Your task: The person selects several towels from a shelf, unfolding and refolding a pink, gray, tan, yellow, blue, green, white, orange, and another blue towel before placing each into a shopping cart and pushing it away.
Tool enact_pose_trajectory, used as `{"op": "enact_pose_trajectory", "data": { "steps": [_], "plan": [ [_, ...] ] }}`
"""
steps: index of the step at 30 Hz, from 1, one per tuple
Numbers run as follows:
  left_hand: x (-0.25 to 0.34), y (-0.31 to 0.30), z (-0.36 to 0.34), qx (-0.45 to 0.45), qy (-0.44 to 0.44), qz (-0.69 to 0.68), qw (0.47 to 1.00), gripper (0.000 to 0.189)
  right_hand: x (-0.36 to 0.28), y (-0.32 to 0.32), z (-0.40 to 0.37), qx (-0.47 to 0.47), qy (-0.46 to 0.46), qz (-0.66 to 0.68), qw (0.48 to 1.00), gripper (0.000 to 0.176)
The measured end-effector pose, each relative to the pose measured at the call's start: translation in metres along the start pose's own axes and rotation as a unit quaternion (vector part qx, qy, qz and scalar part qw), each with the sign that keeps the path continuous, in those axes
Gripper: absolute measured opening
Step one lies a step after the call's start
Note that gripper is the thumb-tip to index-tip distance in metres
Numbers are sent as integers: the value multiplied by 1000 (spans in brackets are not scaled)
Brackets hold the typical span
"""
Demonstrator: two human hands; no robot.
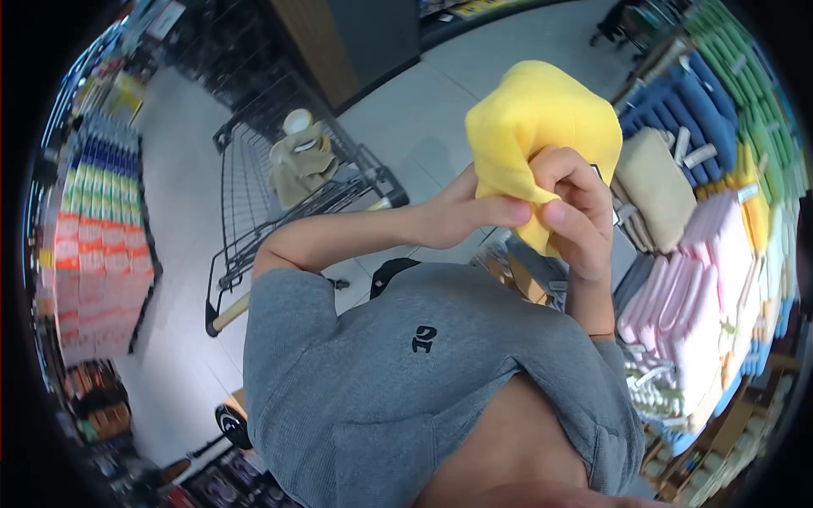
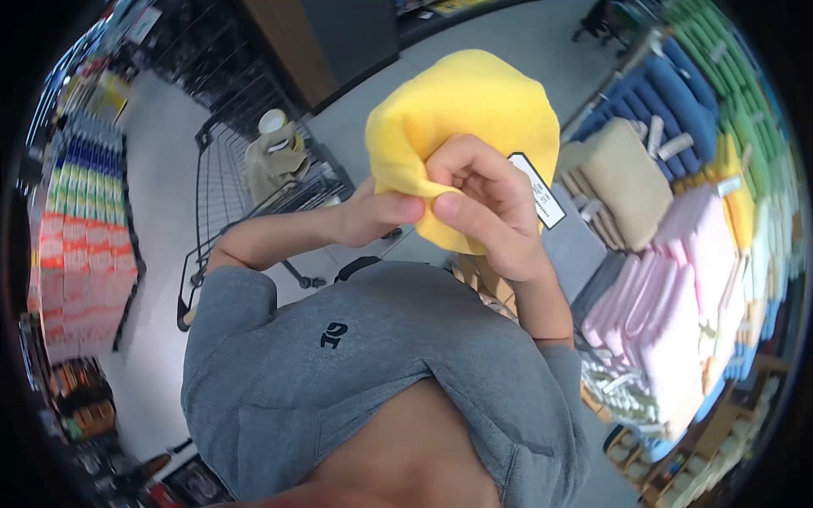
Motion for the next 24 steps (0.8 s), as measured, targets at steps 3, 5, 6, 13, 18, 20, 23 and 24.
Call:
{"op": "enact_pose_trajectory", "data": {
  "steps": [3,5,6,13,18,20,23,24],
  "plan": [
    [24,-60,-43,132,73,70,986,44,35,40,54,-30,16,2,999,12],
    [49,-90,-71,249,82,30,964,44,51,72,90,-50,14,-4,999,12],
    [62,-106,-84,260,104,21,960,44,60,89,109,-53,12,-9,998,12],
    [150,-243,-191,389,183,66,901,40,106,160,239,1,-55,2,998,17],
    [190,-330,-290,513,143,205,821,43,151,126,324,106,7,68,992,25],
    [208,-347,-312,555,195,96,803,46,176,126,360,48,34,79,995,27],
    [224,-371,-346,596,201,132,766,48,225,135,403,88,21,139,986,17],
    [224,-386,-359,614,209,147,747,48,243,144,413,90,45,133,986,17]
  ]
}}
Point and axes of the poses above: each hand's wrist, its own z-axis towards the middle knuckle, its own y-axis out of the palm, x = y × z, the point moved 8 cm from there along z, towards the middle knuckle, and after that the axes turned 13 degrees about y, right-handed, at the moved point
